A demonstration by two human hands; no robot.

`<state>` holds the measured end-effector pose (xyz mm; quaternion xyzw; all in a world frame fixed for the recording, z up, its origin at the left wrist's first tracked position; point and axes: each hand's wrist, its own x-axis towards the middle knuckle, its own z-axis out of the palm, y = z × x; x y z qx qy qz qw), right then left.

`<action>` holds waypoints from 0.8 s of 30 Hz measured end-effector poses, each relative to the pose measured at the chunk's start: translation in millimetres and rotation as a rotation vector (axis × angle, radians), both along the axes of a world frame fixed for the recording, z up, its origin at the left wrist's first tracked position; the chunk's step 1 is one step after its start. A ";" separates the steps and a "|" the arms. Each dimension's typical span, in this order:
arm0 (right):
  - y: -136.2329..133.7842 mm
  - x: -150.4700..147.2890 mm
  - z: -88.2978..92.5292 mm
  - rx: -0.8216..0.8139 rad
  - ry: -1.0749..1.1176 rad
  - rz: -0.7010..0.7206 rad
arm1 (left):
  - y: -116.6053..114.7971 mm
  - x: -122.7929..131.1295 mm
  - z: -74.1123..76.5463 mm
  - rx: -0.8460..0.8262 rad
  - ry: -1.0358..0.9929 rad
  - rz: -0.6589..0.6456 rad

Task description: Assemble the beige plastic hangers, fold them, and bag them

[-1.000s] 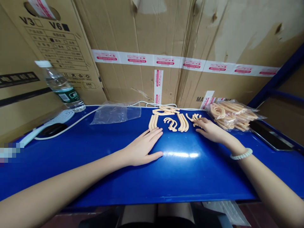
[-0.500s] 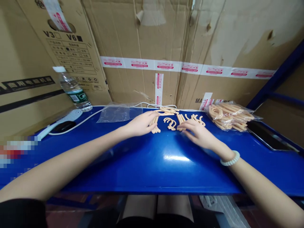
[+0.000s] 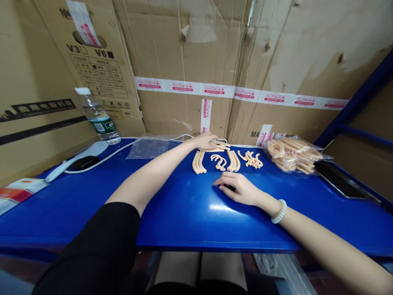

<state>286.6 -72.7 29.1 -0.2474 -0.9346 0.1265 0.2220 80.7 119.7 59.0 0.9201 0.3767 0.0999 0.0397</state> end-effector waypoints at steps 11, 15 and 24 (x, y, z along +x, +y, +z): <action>2.9 1.0 -4.2 -0.064 0.062 -0.039 | 14.2 53.8 10.3 -0.121 0.160 0.080; 3.4 1.4 -3.8 -0.088 0.063 -0.043 | 11.4 58.8 7.8 -0.109 0.156 0.086; 6.5 2.8 -4.1 -0.115 0.109 -0.061 | 7.3 55.6 2.8 0.059 -0.005 0.010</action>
